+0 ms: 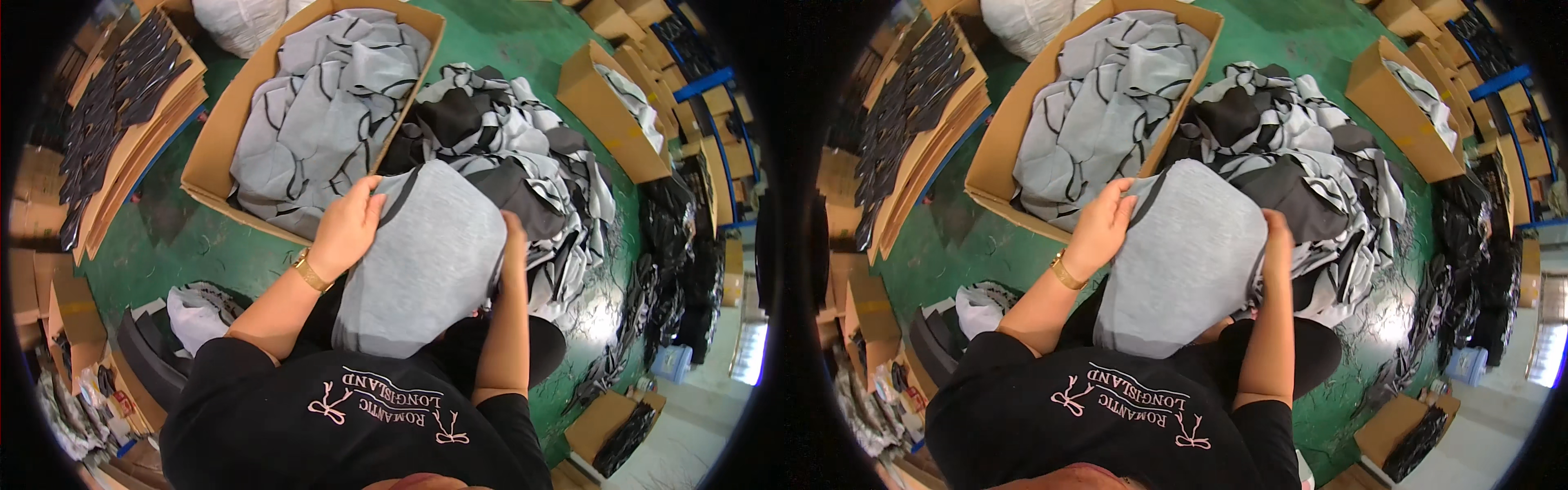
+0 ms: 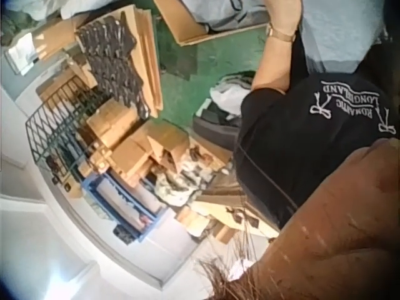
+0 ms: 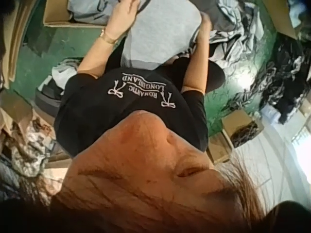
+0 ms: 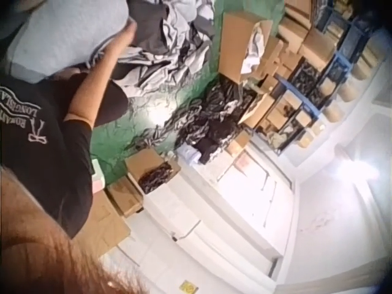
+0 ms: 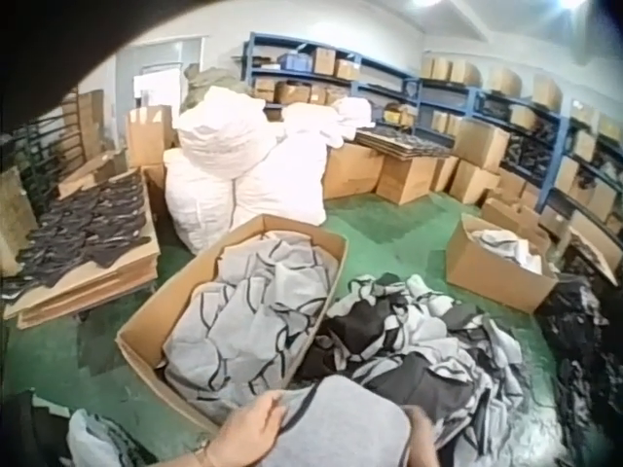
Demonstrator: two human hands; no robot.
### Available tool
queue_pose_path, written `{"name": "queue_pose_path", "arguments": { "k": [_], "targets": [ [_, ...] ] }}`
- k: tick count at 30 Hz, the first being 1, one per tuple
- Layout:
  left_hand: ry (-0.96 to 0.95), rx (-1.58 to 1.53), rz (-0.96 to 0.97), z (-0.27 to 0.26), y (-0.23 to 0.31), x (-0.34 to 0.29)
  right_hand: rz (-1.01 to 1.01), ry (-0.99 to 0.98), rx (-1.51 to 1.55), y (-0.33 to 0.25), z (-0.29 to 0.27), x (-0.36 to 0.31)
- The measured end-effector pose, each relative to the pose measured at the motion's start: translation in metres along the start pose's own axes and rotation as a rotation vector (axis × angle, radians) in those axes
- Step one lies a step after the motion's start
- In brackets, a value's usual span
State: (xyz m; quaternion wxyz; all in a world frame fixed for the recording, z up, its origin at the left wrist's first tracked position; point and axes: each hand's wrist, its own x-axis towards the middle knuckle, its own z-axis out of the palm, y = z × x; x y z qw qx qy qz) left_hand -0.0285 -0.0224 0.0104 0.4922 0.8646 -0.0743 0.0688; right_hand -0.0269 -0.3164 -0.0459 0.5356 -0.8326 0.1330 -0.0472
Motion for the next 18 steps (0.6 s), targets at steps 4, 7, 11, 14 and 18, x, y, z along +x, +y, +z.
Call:
{"name": "queue_pose_path", "arguments": {
  "k": [4,7,11,14,18],
  "targets": [
    [-0.035,-0.011,-0.027,-0.003,-0.008,0.009,-0.376,0.273,-0.031,-0.079,-0.006,0.001],
    [-0.15,-0.109,-0.135,-0.007,-0.015,0.012,-0.713,-0.026,-0.544,-0.115,0.04,-0.03],
    [-0.254,-0.226,-0.196,-0.009,-0.049,0.04,-0.727,-0.231,-0.774,-0.123,0.06,-0.073],
    [-0.108,0.1,-0.253,0.006,-0.15,0.084,-0.749,-0.242,-0.761,-0.124,0.062,-0.078],
    [0.086,0.774,-0.102,0.059,-0.211,0.123,-0.712,-0.256,-0.777,-0.127,0.064,-0.07]
  ]
}}
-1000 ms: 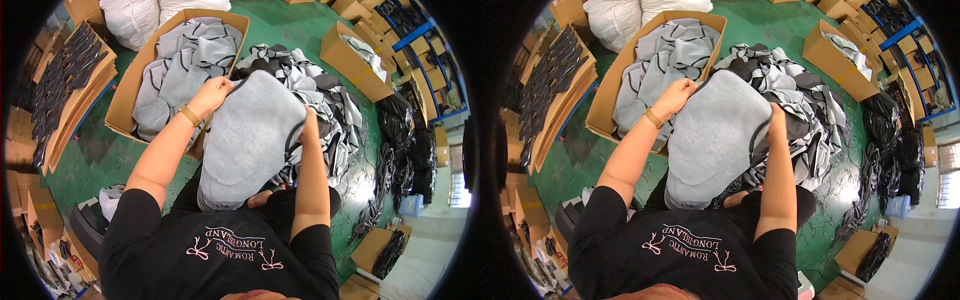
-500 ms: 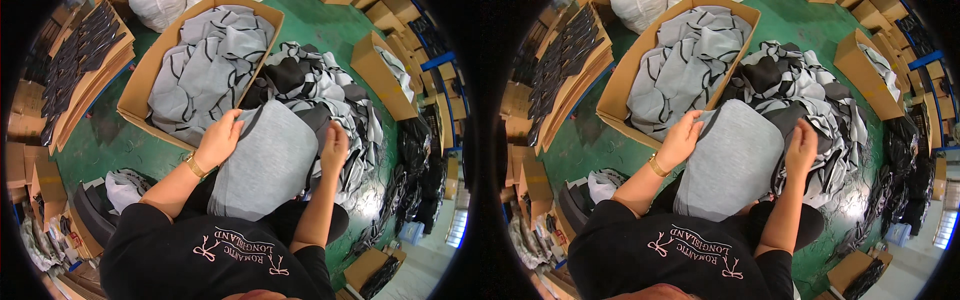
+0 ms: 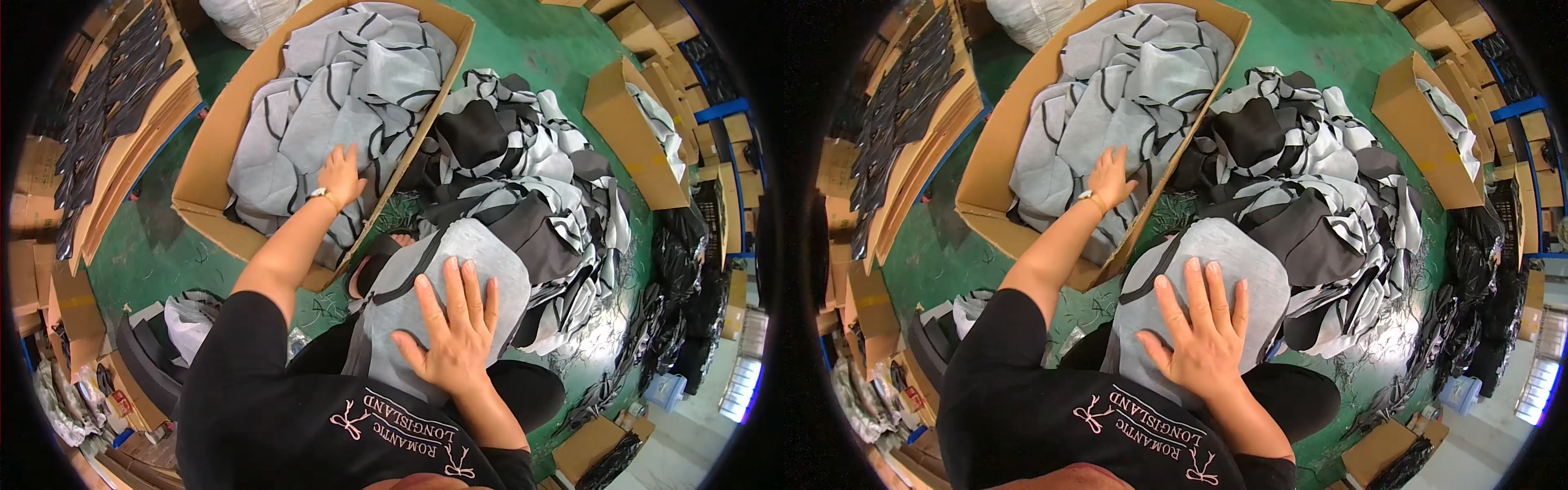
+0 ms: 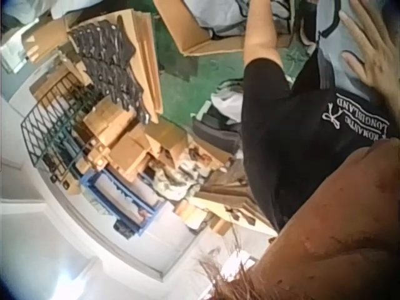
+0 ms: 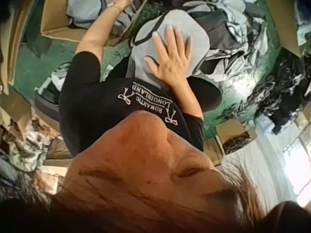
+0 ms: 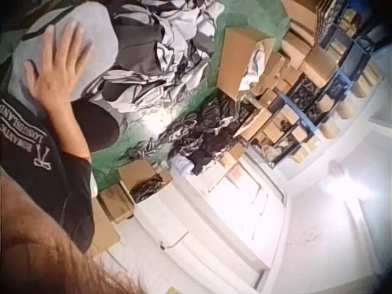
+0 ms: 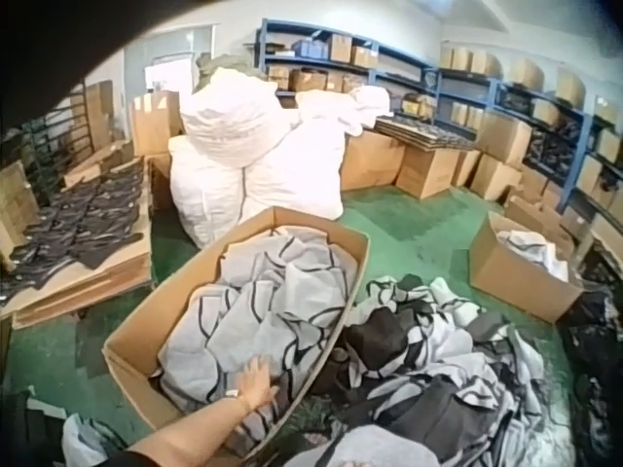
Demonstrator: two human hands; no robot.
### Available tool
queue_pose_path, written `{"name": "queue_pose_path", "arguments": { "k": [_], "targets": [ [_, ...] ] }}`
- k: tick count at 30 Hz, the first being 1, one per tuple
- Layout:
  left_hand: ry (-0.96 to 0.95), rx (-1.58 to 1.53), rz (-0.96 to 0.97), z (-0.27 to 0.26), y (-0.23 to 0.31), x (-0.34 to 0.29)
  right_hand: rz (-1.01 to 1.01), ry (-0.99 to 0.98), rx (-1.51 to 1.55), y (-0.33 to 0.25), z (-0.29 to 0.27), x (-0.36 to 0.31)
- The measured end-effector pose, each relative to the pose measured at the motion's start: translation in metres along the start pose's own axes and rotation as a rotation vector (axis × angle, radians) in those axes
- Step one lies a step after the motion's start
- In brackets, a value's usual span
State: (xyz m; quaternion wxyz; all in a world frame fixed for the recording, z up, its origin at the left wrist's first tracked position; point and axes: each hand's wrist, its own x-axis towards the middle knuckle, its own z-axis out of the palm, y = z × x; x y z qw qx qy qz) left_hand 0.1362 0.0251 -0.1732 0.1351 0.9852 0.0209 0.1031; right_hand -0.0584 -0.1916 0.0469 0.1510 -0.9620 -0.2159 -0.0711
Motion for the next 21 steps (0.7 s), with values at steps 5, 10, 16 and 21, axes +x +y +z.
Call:
{"name": "queue_pose_path", "arguments": {
  "k": [5,10,16,21],
  "targets": [
    [-0.05,0.053,0.067,0.069,-0.046,0.031,0.041,-0.013,0.016,0.002,0.003,0.004],
    [-0.301,-0.184,-0.183,0.01,-0.05,0.078,0.078,0.02,0.031,0.002,-0.001,0.003],
    [0.28,-0.616,-0.114,-0.115,-0.047,0.073,0.0,0.131,0.077,-0.005,0.003,0.003],
    [0.339,-0.903,0.11,-0.222,0.016,0.005,-0.168,0.162,0.327,0.003,0.002,-0.002]
  ]
}}
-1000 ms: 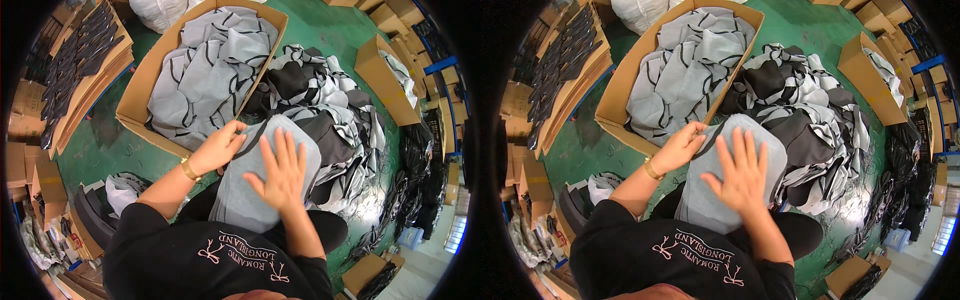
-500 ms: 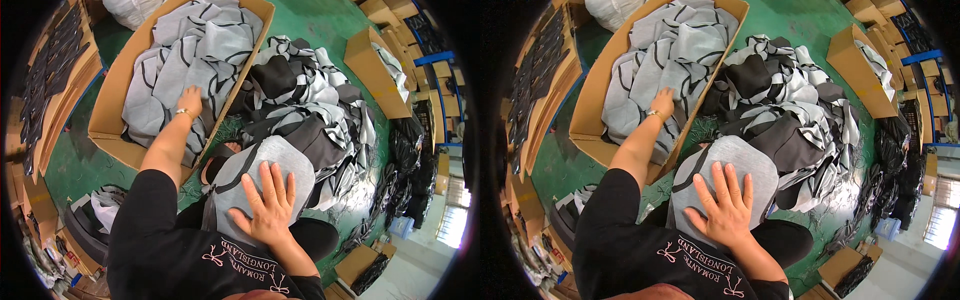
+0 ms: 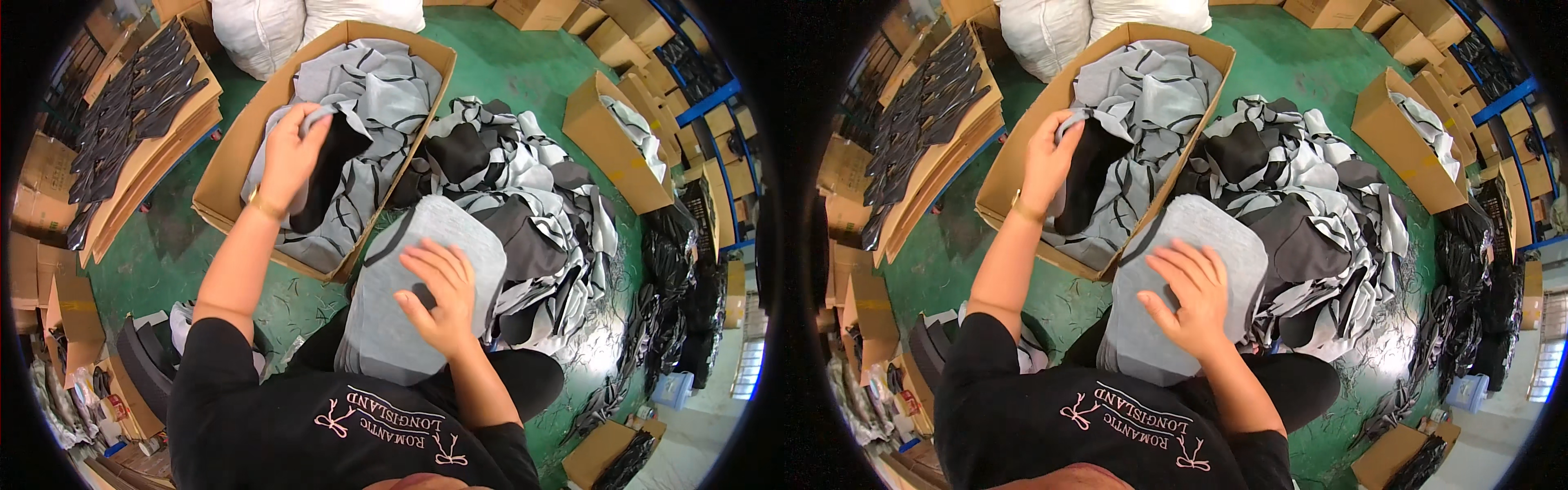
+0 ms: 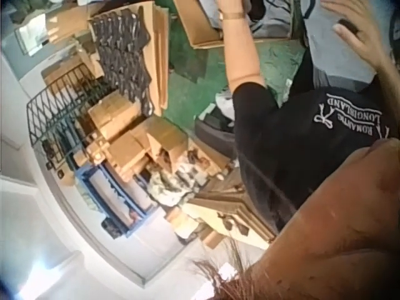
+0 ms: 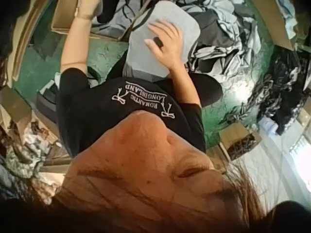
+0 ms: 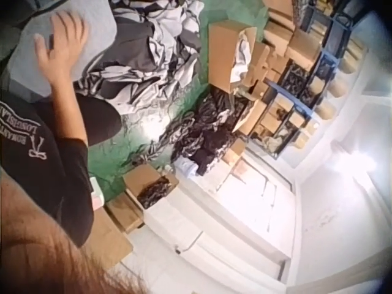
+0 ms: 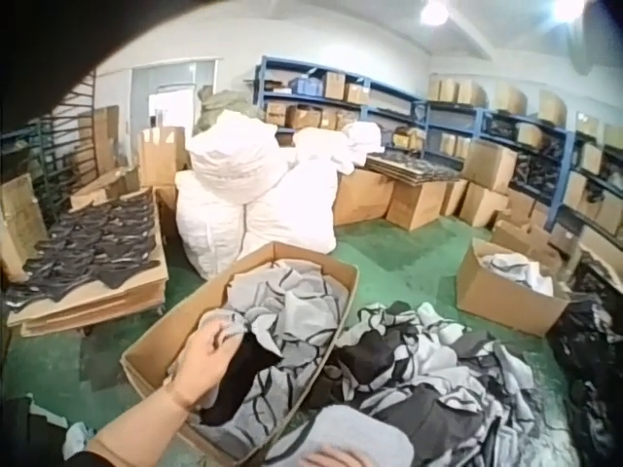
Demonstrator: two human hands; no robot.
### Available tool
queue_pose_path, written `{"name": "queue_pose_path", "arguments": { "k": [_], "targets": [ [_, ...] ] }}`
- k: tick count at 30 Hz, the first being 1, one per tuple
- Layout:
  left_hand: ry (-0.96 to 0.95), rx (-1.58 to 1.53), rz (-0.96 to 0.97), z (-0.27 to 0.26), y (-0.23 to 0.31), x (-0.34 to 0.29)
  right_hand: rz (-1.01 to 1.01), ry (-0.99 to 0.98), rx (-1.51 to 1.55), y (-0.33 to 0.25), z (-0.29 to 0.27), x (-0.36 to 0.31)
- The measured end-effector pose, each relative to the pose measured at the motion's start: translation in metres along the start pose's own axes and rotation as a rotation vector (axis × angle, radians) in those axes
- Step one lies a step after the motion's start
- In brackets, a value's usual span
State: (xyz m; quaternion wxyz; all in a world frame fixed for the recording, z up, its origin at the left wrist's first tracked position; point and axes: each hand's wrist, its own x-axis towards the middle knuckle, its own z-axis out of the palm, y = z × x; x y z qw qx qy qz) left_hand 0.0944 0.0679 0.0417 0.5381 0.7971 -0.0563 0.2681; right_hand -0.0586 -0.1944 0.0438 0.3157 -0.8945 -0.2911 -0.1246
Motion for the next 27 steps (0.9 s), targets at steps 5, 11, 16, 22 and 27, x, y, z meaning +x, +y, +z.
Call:
{"name": "queue_pose_path", "arguments": {
  "k": [5,11,16,22,27],
  "targets": [
    [-0.391,0.282,0.878,-0.017,0.126,-0.101,0.367,0.054,1.684,-0.033,0.002,0.006],
    [-1.178,-0.242,0.685,-0.03,0.146,-0.168,0.852,0.227,1.445,-0.019,-0.029,-0.024],
    [-0.626,-0.595,-0.072,-0.035,0.135,-0.119,0.451,-0.129,1.307,-0.047,-0.064,-0.054],
    [-1.885,-0.847,-0.441,0.002,0.122,-0.128,-0.057,-0.363,1.377,-0.043,-0.092,-0.061],
    [-1.462,-1.116,-0.997,-0.034,0.092,-0.169,0.553,0.077,1.35,-0.032,-0.099,-0.085]
  ]
}}
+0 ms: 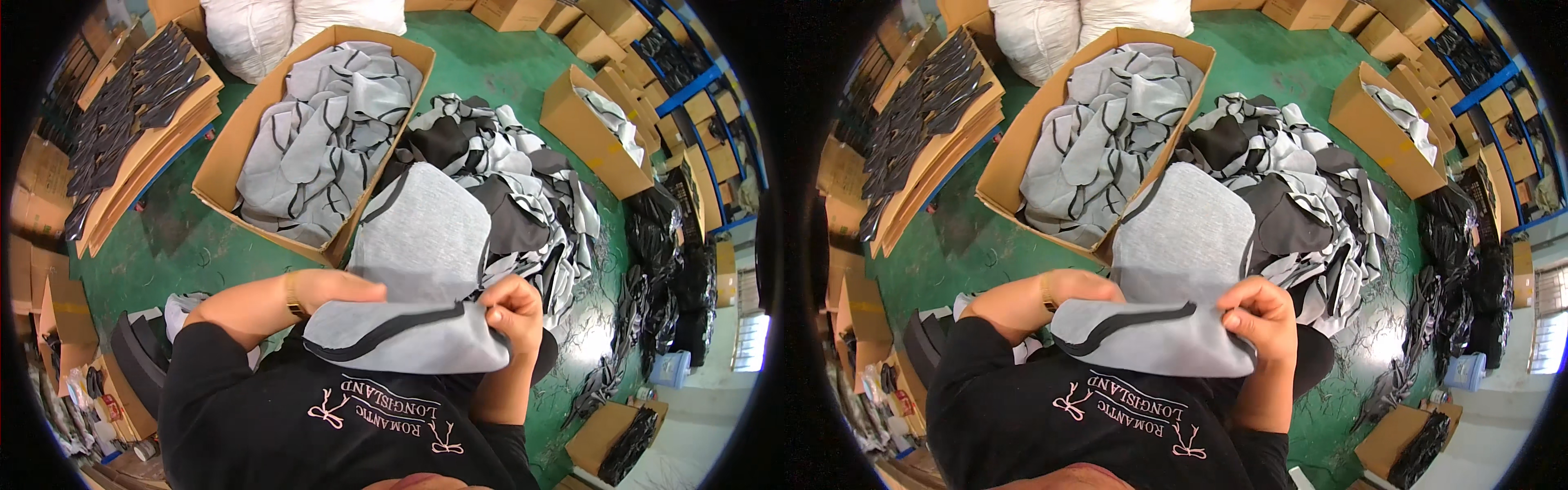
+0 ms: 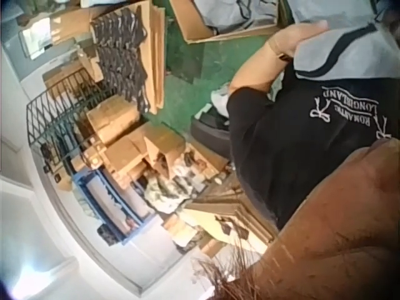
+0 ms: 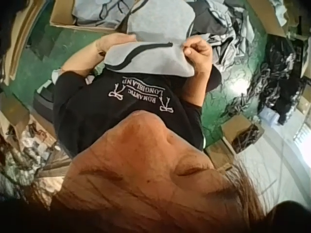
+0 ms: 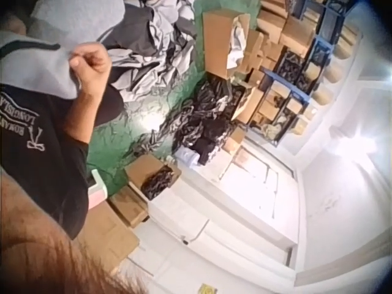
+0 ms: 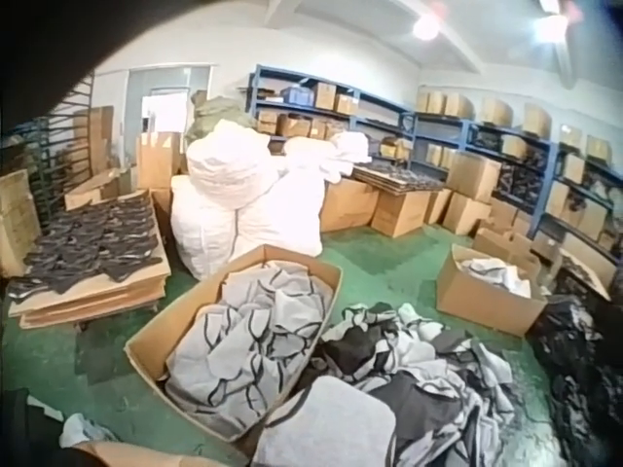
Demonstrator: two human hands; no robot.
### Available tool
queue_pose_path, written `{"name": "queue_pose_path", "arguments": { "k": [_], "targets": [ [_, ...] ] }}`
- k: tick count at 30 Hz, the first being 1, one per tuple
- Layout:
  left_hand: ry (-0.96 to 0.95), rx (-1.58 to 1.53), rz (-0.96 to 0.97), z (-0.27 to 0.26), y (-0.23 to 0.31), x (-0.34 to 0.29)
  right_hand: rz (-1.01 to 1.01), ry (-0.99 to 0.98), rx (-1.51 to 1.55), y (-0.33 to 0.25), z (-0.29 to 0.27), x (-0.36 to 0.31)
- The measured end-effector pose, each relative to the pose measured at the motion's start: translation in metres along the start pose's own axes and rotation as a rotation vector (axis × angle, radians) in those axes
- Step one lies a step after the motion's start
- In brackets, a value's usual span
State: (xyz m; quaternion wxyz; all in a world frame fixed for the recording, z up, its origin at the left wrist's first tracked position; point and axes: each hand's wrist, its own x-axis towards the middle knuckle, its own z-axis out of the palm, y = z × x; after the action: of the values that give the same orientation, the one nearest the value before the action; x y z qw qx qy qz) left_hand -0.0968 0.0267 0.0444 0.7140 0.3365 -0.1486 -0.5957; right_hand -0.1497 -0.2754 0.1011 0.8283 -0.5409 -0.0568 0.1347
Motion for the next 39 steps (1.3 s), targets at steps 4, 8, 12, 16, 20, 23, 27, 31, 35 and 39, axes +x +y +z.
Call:
{"name": "queue_pose_path", "arguments": {
  "k": [4,8,12,16,20,23,27,31,35,39],
  "targets": [
    [0.039,0.072,0.396,-0.003,0.044,0.013,-0.083,0.226,-0.217,0.018,-0.044,0.035],
    [0.582,0.469,0.408,-0.035,0.095,0.051,-0.006,0.436,-0.222,0.021,-0.084,0.103],
    [0.946,0.785,0.475,-0.098,0.1,0.1,-0.038,0.482,-0.524,0.043,-0.131,0.165],
    [1.114,1.099,0.459,-0.12,0.076,0.113,0.247,0.413,-0.223,0.082,-0.164,0.184],
    [1.208,1.028,0.585,-0.102,0.036,0.085,0.335,0.296,-0.381,0.105,-0.135,0.173],
    [1.279,1.095,0.562,-0.055,0.028,0.07,0.241,0.305,-0.185,0.103,-0.125,0.147],
    [1.374,1.342,0.423,-0.039,0.029,0.06,-0.013,0.698,-0.42,0.078,-0.114,0.143],
    [1.343,1.349,0.545,-0.048,0.026,0.057,-0.514,0.482,-1.106,0.044,-0.056,0.136],
    [1.214,1.151,0.538,-0.053,0.016,0.049,-0.439,0.108,-1.733,0.068,0.008,0.101],
    [1.085,1.076,0.435,-0.074,0.008,0.042,-0.385,0.149,-1.676,0.087,0.01,0.074]
  ]
}}
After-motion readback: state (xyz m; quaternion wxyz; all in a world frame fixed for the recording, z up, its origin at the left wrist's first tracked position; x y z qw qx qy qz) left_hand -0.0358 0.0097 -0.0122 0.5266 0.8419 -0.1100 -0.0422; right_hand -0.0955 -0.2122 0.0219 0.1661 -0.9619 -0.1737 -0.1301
